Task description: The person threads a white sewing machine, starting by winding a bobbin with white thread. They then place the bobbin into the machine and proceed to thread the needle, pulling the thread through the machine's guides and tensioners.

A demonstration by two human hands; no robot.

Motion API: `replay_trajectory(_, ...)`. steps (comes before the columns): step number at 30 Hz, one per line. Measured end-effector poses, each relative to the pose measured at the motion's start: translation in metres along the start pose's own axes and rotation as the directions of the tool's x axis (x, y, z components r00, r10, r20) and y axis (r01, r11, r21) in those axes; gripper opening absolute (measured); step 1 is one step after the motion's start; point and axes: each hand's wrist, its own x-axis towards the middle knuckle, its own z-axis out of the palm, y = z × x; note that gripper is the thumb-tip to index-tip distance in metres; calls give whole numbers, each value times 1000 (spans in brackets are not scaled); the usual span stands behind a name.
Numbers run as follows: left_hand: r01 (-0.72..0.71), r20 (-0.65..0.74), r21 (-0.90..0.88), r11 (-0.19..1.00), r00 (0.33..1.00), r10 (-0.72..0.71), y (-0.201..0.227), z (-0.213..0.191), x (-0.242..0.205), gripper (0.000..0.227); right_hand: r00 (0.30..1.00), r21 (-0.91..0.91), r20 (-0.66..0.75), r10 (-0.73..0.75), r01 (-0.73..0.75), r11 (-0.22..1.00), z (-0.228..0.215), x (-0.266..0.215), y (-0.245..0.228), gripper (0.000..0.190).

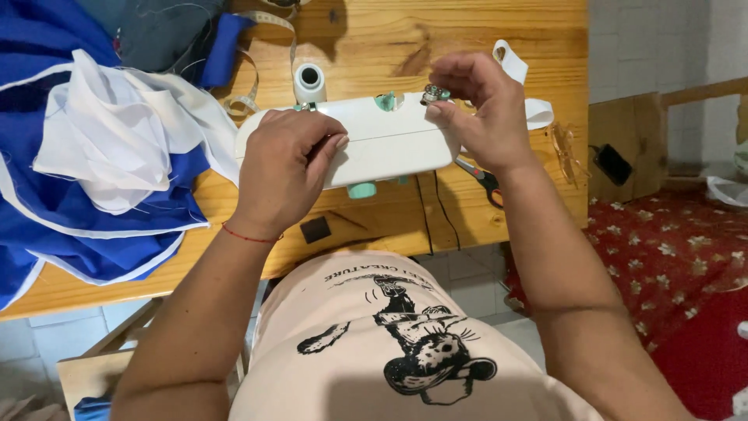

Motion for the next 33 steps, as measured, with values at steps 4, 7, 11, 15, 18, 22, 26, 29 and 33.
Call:
replay_trajectory(4, -2, -2, 25, 1000, 1000, 2, 0, 0, -1, 10, 997, -39, -60, -38, 36, 999, 3, -6, 13, 36)
replay_trajectory(7, -5, -14, 18, 1000, 1000, 5, -2, 1, -2, 8, 993, 78, -56, 102, -98, 992, 1, -8, 22, 34)
replay_trajectory(11, 5, -11, 16, 1000, 1000, -5, -1, 1, -1, 10, 971, 200, -68, 230, -213, 956, 1, -8, 38, 26)
replay_trajectory(15, 14, -14, 13, 1000, 1000, -14, 0, 1, -1, 8, 983, 177, 48, 176, -182, 967, -11, 3, 32, 24)
replay_trajectory(18, 19, -14, 25, 1000, 1000, -19, 0, 2, 1, 10, 965, 171, 101, 243, -257, 951, -18, 15, 31, 23)
replay_trajectory(22, 17, -8, 17, 1000, 1000, -16, 1, 3, -3, 11, 977, 97, 139, 164, -178, 979, -15, 17, 43, 25)
replay_trajectory(26, -3, -18, 7, 1000, 1000, 3, 2, 2, 0, 9, 961, 111, 91, 260, -269, 957, -11, 16, 36, 24)
replay_trajectory(29, -5, -25, -4, 1000, 1000, 5, 1, 1, 0, 6, 957, -93, 191, 218, -204, 975, -11, 23, 25, 40)
replay_trajectory(33, 11, -27, 27, 1000, 1000, -10, 0, 2, -1, 8, 975, 3, 100, 199, -200, 980, 1, 17, 26, 28)
